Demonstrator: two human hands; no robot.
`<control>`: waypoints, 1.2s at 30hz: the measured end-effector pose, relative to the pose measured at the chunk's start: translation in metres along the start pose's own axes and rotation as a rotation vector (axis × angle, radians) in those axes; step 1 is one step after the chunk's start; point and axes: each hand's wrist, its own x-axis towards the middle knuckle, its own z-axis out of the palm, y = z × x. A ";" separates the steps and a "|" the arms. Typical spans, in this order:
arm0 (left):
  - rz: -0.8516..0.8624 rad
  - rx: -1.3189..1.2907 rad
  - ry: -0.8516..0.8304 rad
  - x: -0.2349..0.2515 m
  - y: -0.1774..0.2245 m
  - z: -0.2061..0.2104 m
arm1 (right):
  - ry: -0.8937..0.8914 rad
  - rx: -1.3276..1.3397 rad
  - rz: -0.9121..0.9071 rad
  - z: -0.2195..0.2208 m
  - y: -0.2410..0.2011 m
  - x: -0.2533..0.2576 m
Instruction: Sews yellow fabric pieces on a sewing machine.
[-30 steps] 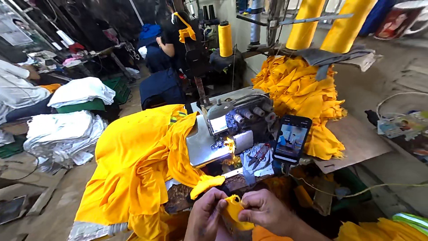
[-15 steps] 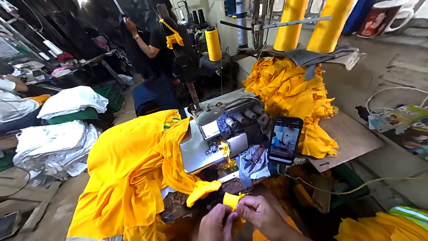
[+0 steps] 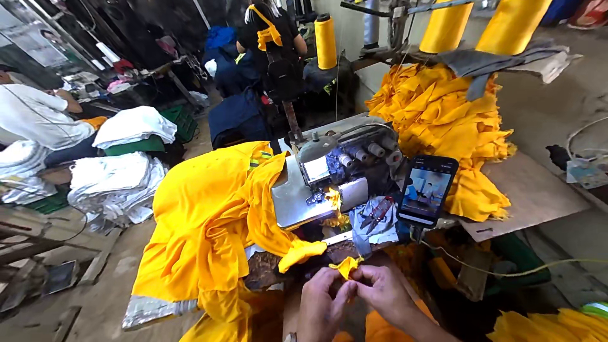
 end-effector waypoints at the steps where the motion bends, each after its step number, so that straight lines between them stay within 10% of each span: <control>1: -0.005 -0.016 -0.017 0.000 0.000 0.000 | 0.025 -0.018 -0.017 0.001 0.000 -0.001; 4: -0.083 -0.158 -0.100 0.001 -0.002 -0.005 | 0.050 0.001 -0.088 0.001 0.003 -0.001; 8: -0.496 -1.124 -0.135 0.004 0.004 -0.035 | -0.005 0.474 -0.090 -0.008 0.017 -0.003; 10: -0.430 -1.378 -0.371 0.003 0.004 -0.051 | -0.032 0.790 0.009 -0.012 0.018 -0.004; 14: -0.245 -1.083 -0.594 0.011 -0.016 -0.054 | -0.283 1.032 0.060 -0.021 0.001 -0.007; 22: 0.212 -0.777 -0.850 0.030 0.012 -0.076 | -0.887 0.385 -0.111 -0.033 -0.027 -0.010; 36: 0.353 -0.415 -0.559 0.033 0.014 -0.106 | -0.438 0.054 -0.712 -0.050 -0.044 0.021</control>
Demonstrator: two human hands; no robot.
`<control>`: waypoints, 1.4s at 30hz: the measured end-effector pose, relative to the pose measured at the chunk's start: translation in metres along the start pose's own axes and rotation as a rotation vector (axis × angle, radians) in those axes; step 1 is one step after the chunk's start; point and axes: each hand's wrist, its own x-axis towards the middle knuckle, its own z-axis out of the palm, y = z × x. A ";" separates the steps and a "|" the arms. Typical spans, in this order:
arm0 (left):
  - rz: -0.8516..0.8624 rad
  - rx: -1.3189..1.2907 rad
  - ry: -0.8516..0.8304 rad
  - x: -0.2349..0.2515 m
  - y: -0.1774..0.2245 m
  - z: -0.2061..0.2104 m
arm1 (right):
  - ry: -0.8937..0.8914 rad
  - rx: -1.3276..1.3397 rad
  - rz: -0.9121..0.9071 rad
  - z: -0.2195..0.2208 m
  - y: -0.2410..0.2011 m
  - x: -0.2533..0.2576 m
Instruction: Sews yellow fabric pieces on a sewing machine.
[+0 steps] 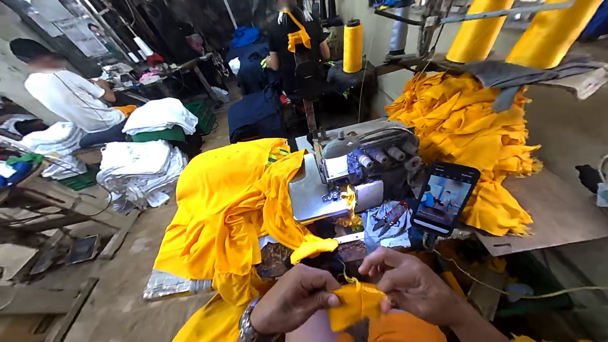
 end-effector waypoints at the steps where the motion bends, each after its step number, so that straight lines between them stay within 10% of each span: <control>1: -0.039 0.045 -0.007 -0.002 -0.004 -0.001 | -0.012 0.054 -0.024 -0.001 -0.004 0.002; 7: 0.212 -0.210 -0.124 0.005 0.011 -0.008 | -0.177 0.116 0.070 0.008 0.003 0.003; 12: -0.014 -0.096 -0.265 -0.001 -0.003 -0.015 | -0.174 0.376 -0.035 -0.011 -0.021 0.007; 16: 0.140 -0.230 -0.285 0.003 0.013 -0.024 | -0.233 0.380 0.055 -0.013 -0.014 0.008; 19: 0.053 0.053 -0.020 -0.001 0.018 -0.019 | -0.193 0.333 0.108 -0.019 -0.028 0.009; 24: 0.025 0.905 0.967 0.032 -0.001 0.027 | 0.713 -0.417 0.135 0.020 -0.004 0.035; 42: -0.177 0.664 0.809 -0.031 -0.059 0.050 | 0.258 -0.699 0.123 0.045 0.053 0.007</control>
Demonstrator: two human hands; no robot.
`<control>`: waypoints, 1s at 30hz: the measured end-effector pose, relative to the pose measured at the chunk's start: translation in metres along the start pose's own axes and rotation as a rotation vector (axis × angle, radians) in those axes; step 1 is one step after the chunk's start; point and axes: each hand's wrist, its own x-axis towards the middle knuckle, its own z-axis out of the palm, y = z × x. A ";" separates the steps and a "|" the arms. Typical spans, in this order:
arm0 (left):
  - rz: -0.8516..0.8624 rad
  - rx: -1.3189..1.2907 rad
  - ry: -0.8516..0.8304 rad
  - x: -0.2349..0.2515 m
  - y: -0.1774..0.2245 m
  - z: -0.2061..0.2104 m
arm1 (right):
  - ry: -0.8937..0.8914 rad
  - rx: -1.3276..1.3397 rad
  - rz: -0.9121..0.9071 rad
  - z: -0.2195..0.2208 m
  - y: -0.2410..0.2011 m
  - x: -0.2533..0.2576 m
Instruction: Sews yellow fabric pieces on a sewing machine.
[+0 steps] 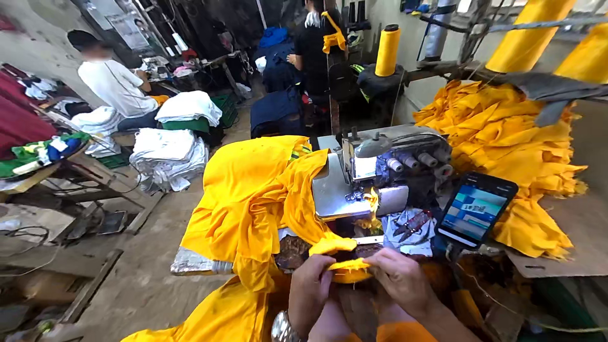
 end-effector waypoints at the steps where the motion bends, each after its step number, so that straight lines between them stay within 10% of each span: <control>1: -0.057 -0.030 -0.026 -0.008 -0.008 0.001 | -0.049 0.020 0.030 0.006 0.002 -0.003; 9: -0.305 0.013 -0.165 0.020 -0.012 -0.034 | -0.486 0.113 0.333 -0.005 -0.028 0.043; 14: -0.553 -0.055 -0.528 0.056 -0.043 -0.039 | -0.718 -0.024 0.639 0.016 -0.011 0.088; 30: -0.068 -0.379 0.146 0.044 0.019 -0.028 | 0.007 0.303 0.178 0.002 -0.034 0.042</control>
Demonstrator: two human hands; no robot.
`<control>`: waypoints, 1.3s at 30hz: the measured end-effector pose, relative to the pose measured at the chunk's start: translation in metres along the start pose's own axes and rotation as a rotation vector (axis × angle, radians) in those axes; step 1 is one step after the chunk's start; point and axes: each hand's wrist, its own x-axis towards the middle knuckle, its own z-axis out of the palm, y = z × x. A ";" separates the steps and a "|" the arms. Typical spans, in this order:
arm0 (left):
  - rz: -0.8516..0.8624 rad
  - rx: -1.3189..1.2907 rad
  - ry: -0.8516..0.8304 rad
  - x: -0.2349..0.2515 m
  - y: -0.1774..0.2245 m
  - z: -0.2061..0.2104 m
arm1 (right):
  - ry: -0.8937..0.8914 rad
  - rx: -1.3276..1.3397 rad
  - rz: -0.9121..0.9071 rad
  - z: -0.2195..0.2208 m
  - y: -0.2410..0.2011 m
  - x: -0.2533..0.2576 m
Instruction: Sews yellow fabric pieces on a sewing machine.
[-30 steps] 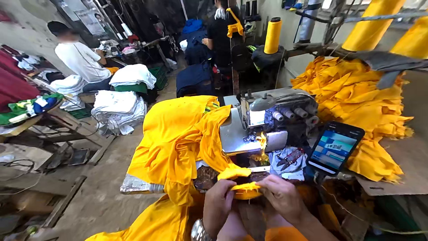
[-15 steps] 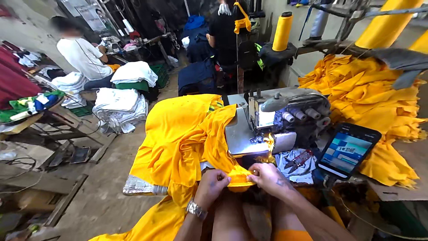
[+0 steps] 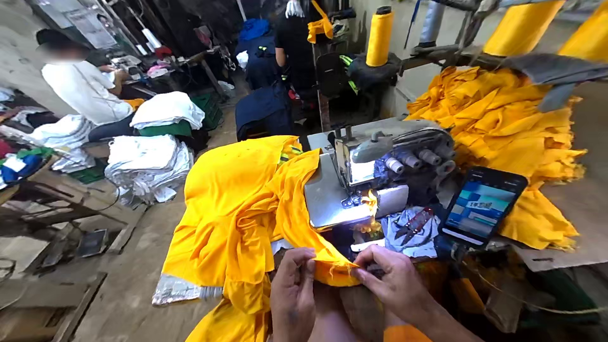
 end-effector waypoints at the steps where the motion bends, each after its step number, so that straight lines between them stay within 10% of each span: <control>1: 0.068 0.044 -0.012 0.015 0.012 0.007 | 0.006 0.078 0.028 -0.003 -0.006 0.002; 5: 0.436 0.510 -0.171 0.096 0.026 0.039 | 0.192 0.327 0.235 -0.006 0.004 0.020; 9: 0.123 0.902 -0.408 0.119 -0.020 0.064 | 0.182 0.390 0.511 0.008 0.041 0.021; 17: -0.093 0.882 -0.267 0.127 -0.035 0.085 | 0.264 0.510 0.465 -0.008 0.051 0.022; 34: 0.135 0.675 -0.414 0.119 -0.037 0.045 | 0.292 0.422 0.661 0.007 0.044 0.051; 39: 0.313 0.693 -0.341 0.133 0.005 0.032 | 0.277 0.198 0.298 -0.023 0.022 0.070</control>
